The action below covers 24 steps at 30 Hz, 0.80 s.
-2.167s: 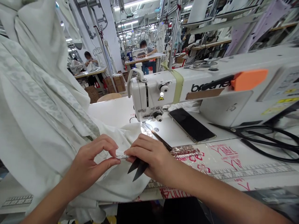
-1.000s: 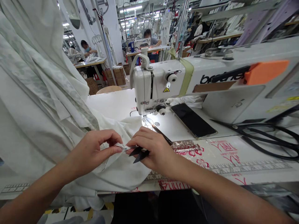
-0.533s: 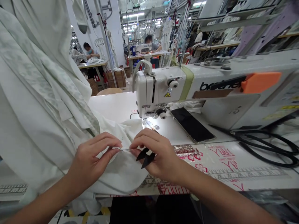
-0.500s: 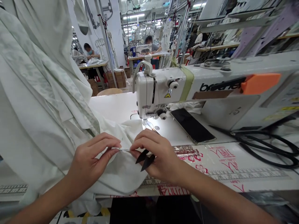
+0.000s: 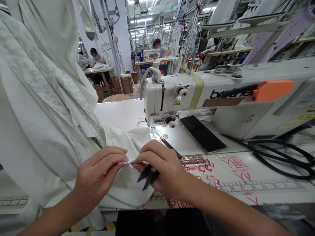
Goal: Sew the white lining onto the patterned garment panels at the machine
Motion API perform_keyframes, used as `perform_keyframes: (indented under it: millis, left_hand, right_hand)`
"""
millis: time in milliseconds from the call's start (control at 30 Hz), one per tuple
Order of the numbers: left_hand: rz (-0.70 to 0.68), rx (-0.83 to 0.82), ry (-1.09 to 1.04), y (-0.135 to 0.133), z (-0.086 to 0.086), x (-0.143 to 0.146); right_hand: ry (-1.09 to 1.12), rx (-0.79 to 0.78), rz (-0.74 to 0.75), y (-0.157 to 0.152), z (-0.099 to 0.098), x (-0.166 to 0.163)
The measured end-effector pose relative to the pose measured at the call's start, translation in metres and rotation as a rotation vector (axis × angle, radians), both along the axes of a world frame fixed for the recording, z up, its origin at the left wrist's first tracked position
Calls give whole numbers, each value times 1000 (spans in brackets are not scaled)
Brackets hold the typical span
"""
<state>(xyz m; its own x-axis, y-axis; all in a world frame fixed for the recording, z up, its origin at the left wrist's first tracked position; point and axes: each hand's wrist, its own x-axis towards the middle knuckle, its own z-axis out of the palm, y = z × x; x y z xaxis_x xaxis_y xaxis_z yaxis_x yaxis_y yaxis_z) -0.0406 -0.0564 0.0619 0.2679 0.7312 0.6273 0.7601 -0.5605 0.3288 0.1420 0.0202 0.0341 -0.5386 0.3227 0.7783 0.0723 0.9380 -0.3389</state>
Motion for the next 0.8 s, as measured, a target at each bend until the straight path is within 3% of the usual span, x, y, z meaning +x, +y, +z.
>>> perform_keyframes:
  millis: [367,567,800]
  left_hand:
    - [-46,99,44,2,-4,3]
    - [-67,67,-34,-2,-8,3]
    - [37,1,-97,-8,-19,8]
  right_hand:
    - [-49,2,2,1,1,0]
    - [-140,-142,93,-1,9,2]
    - [-169,-261,112,-3,11,0]
